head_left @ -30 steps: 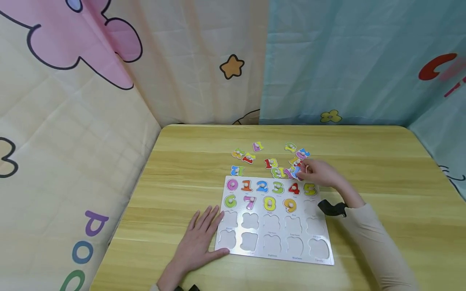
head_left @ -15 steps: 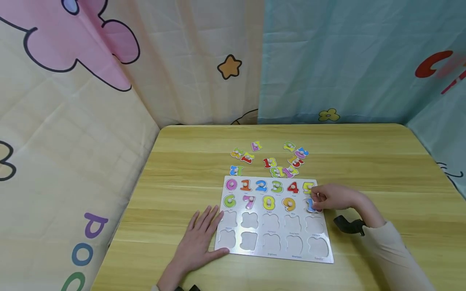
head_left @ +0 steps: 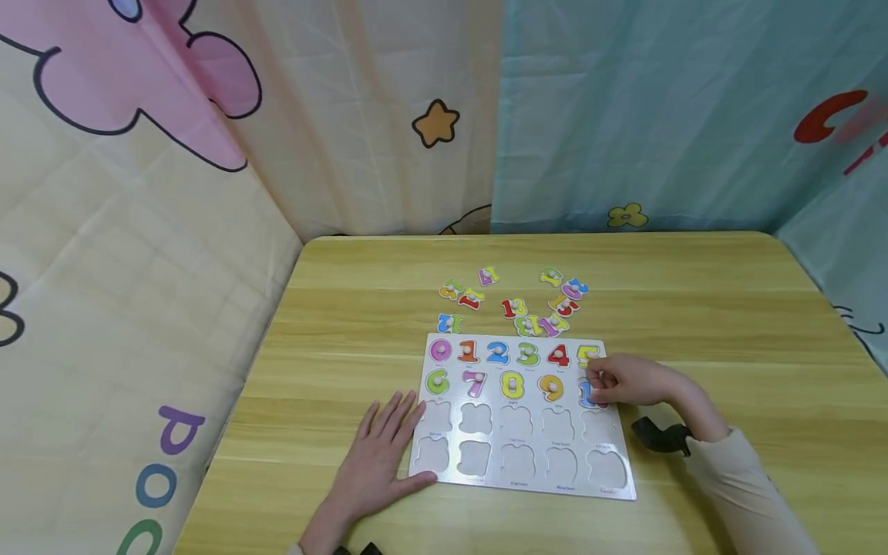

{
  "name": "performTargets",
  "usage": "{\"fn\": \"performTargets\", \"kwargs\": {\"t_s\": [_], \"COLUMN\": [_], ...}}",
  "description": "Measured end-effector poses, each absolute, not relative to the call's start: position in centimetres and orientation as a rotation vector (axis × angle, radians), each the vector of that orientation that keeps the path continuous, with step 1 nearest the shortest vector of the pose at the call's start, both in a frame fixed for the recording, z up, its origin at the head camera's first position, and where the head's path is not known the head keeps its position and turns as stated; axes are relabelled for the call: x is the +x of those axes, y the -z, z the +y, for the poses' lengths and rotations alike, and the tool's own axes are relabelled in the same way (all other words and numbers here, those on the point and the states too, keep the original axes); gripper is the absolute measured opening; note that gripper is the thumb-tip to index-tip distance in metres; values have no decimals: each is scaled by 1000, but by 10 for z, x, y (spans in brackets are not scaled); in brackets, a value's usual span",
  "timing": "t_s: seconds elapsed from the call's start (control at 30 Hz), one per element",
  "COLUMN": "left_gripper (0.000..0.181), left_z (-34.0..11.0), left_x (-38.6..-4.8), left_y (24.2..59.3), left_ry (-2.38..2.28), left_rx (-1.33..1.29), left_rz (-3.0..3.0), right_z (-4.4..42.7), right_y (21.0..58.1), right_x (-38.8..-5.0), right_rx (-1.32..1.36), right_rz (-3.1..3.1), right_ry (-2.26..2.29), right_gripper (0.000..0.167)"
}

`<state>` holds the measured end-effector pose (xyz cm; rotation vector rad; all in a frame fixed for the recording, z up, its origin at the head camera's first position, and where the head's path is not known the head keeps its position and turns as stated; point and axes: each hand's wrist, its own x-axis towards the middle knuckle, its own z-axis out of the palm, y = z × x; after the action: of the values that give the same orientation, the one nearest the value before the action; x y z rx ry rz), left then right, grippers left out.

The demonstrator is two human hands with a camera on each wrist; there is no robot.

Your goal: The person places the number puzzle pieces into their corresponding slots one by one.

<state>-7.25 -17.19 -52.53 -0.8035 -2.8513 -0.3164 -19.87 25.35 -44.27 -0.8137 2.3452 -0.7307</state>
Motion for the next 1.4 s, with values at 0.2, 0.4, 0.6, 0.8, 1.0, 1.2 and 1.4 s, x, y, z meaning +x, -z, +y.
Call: {"fn": "performTargets", "kwargs": {"t_s": [0.2, 0.4, 0.6, 0.8, 1.0, 1.2, 1.4], "left_gripper": [97, 98, 98, 98, 97, 97, 97], "left_z": [-171, -171, -171, -172, -172, -172, -172], "left_x": [-73, -73, -73, -73, -73, -73, -73], "left_y": [525, 525, 526, 526, 526, 526, 525], "left_ry": [329, 336, 324, 339, 331, 348, 334], "left_rx": [-813, -806, -811, -809, -805, -805, -802], "left_rz": [-2846, -2869, -2863, -2854, -2860, -2849, -2854], "right_z": [249, 246, 244, 244, 243, 242, 238], "right_y": [437, 436, 438, 440, 440, 438, 434], "right_x": [-197, -199, -201, -200, -196, -197, -207], "right_rx": [-788, -716, -707, -687, -647, -636, -591], "right_rz": [2350, 2411, 2422, 2439, 2426, 2424, 2436], "right_ry": [668, 599, 570, 584, 640, 611, 558], "right_gripper": [23, 23, 24, 24, 23, 23, 28]}}
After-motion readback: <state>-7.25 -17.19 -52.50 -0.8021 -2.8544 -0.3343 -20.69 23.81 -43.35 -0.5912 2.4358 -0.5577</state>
